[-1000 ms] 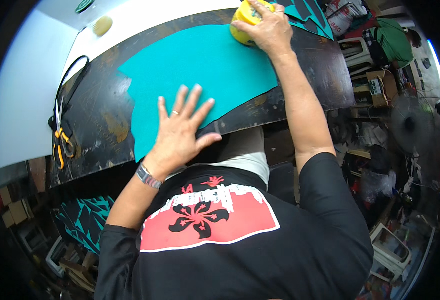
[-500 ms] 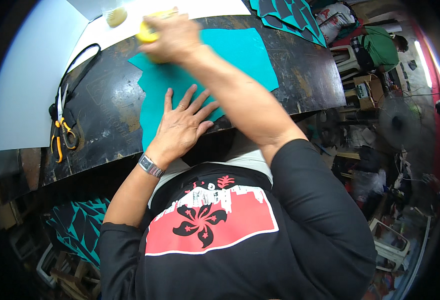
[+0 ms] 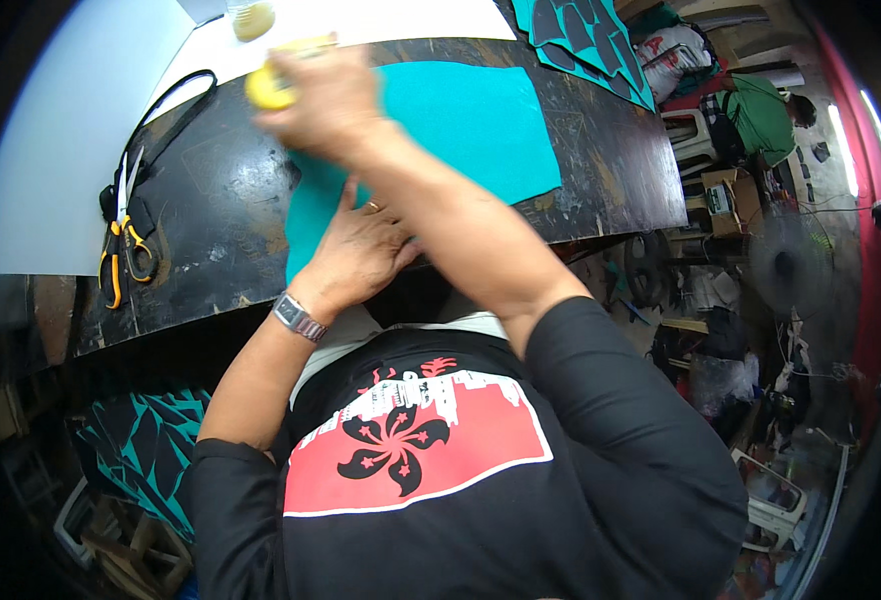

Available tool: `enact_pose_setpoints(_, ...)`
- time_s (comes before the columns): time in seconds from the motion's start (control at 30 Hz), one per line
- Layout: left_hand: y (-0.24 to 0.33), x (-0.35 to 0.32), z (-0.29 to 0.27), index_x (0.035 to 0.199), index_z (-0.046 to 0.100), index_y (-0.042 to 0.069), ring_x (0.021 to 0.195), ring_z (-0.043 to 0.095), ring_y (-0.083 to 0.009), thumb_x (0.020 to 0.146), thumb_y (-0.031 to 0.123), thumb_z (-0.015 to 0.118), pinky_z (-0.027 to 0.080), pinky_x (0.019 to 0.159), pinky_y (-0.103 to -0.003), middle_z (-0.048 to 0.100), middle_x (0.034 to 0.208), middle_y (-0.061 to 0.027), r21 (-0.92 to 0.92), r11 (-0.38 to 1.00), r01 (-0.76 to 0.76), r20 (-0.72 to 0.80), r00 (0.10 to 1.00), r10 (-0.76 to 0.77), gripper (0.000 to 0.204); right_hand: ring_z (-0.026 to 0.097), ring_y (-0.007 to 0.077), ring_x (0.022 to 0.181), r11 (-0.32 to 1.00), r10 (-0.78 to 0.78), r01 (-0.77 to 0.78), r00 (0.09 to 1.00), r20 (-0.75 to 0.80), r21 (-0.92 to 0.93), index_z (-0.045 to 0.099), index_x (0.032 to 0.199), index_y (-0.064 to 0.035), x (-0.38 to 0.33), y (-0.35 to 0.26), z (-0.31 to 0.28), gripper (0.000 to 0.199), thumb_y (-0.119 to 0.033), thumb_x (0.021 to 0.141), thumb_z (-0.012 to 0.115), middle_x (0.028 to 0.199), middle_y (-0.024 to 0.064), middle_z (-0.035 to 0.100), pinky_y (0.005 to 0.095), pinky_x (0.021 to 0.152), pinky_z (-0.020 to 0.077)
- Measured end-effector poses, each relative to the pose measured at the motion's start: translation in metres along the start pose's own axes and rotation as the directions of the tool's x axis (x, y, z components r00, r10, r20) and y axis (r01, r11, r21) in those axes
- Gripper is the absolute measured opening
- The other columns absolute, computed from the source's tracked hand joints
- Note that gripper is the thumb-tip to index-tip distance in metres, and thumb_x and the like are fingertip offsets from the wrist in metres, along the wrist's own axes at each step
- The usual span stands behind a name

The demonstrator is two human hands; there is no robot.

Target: The person repeatedly rubs teal-colored material sheets on a dark worktable using a yellow round tool. The person handles multiple sheets, flipping and repositioning them while continuing to rub the surface. The person also uses scissors to cut a sheet at the start.

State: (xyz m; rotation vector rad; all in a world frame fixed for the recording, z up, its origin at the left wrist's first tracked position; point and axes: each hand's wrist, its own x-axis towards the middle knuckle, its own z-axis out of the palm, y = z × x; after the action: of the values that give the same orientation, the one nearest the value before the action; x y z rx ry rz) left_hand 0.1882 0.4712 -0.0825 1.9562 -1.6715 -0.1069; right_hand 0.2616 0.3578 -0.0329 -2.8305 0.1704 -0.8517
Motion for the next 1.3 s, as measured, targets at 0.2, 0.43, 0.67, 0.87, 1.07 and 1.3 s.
enact_pose_setpoints(0.2,0.001,-0.010,-0.004,0.145,0.054,0.027,0.148,0.035,-0.0250,0.103,0.041,0.050,0.017,0.121,-0.060,0.047,0.156,-0.0017,0.173,0.984,0.050,0.025,0.998,-0.055,0.044,0.066,0.0387,0.113,0.996,0.089,-0.086,0.993,0.073,-0.038,0.071,0.128,-0.0261,0.006,0.053,-0.001,0.066,-0.049,0.067,0.083,0.126,0.0241,0.066,0.0465,0.088,0.0574)
enact_pose_setpoints(0.43,0.002,-0.008,-0.005,0.151,0.047,0.029,0.151,0.030,-0.0249,0.105,0.041,0.046,0.012,0.125,-0.056,0.039,0.161,-0.0016,0.186,0.981,0.050,0.087,0.994,-0.067,0.047,0.069,0.0391,0.101,0.738,0.607,-0.594,0.792,-0.069,-0.320,0.061,0.138,-0.0404,-0.030,0.245,-0.097,0.079,-0.066,0.066,0.081,0.128,0.0226,0.055,0.0480,0.082,0.0598)
enact_pose_setpoints(0.67,-0.006,-0.010,0.002,0.152,0.045,0.017,0.150,0.033,-0.0264,0.104,0.029,0.049,0.020,0.125,-0.050,0.040,0.160,-0.0117,0.063,0.997,0.036,0.175,0.983,-0.047,0.050,0.058,0.0405,0.114,0.986,-0.021,0.030,0.998,-0.056,0.164,0.071,0.125,-0.0282,-0.034,0.010,-0.011,0.072,-0.047,0.058,0.090,0.120,0.0245,0.065,0.0496,0.086,0.0561)
enact_pose_setpoints(0.87,-0.002,-0.011,-0.002,0.152,0.045,0.018,0.146,0.039,-0.0283,0.105,0.030,0.049,0.024,0.123,-0.049,0.040,0.159,-0.0137,0.167,0.985,0.049,0.175,0.981,-0.079,0.049,0.061,0.0381,0.108,0.979,-0.127,0.125,0.992,0.000,0.158,0.066,0.133,-0.0322,-0.048,0.021,-0.033,0.072,-0.042,0.065,0.086,0.115,0.0194,0.066,0.0462,0.087,0.0574)
enact_pose_setpoints(1.07,0.001,-0.007,-0.004,0.152,0.045,0.016,0.149,0.035,-0.0259,0.105,0.031,0.050,0.023,0.123,-0.047,0.041,0.159,-0.0106,0.126,0.991,-0.032,0.056,0.998,0.025,0.050,0.066,0.0327,0.100,0.847,0.407,-0.403,0.911,-0.065,-0.348,0.066,0.134,-0.0361,-0.083,0.193,-0.122,0.067,-0.054,0.071,0.083,0.114,0.0201,0.063,0.0455,0.077,0.0593)
enact_pose_setpoints(1.3,-0.010,-0.015,0.007,0.156,0.037,0.013,0.149,0.035,-0.0231,0.105,0.025,0.046,0.025,0.123,-0.044,0.035,0.163,-0.0083,0.025,1.000,0.001,0.238,0.971,-0.007,0.054,0.059,0.0378,0.117,0.986,-0.122,0.127,0.991,-0.051,0.109,0.067,0.131,-0.0336,-0.053,-0.013,-0.026,0.068,-0.043,0.066,0.088,0.116,0.0176,0.069,0.0461,0.088,0.0570)
